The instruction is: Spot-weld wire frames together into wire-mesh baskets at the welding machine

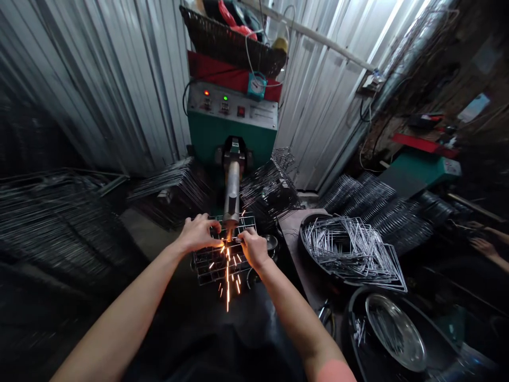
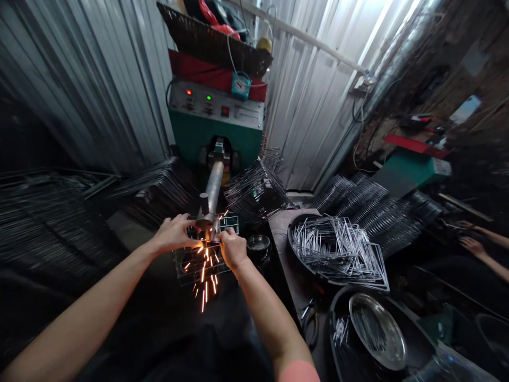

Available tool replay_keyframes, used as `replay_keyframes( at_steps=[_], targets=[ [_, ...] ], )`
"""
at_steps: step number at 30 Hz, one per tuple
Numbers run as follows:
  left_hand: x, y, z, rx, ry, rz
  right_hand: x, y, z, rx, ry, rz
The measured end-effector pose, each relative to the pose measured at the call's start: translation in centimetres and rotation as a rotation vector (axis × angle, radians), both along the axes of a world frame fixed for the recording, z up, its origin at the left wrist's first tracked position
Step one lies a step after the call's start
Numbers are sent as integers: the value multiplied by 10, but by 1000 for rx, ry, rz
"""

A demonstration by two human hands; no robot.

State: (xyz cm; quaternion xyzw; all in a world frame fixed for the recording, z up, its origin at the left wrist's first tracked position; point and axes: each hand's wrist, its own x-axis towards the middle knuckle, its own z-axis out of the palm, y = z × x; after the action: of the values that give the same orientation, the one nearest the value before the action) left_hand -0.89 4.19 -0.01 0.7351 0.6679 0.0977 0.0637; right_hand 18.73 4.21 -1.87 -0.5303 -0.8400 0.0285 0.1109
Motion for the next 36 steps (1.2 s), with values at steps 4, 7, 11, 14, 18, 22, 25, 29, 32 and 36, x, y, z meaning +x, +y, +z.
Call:
replay_keyframes(
  at_steps=[4, 7, 11, 14, 18, 22, 25, 29, 32, 36],
  targets=[
    [0, 2, -1, -9, 4, -8, 5, -8, -3, 19, 100, -13],
    [1, -3, 3, -23, -25, -10, 19, -30, -4, 47, 209, -4],
    [4, -23, 5, -47, -59, -86, 53, -71, -8, 8, 290, -2],
    [7, -44, 3, -12, -40, -117, 78, -98, -13, -23, 361, -38],
    [13, -64, -1, 48, -2, -124, 99, -116, -16, -41, 401, -86],
    [16, -67, -3, 41, 15, -119, 106, -120, -19, -37, 390, -122],
    [17, -64, -3, 31, 16, -109, 107, -120, -20, -18, 389, -116],
    [16, -63, -1, 41, 5, -121, 105, -110, -13, 17, 356, -94],
    [11, -61, 4, 1, -12, -160, 95, -83, 4, 45, 277, -54],
    [-2, -40, 18, -99, -129, -140, 62, -22, 32, 34, 53, 20]
  ],
)
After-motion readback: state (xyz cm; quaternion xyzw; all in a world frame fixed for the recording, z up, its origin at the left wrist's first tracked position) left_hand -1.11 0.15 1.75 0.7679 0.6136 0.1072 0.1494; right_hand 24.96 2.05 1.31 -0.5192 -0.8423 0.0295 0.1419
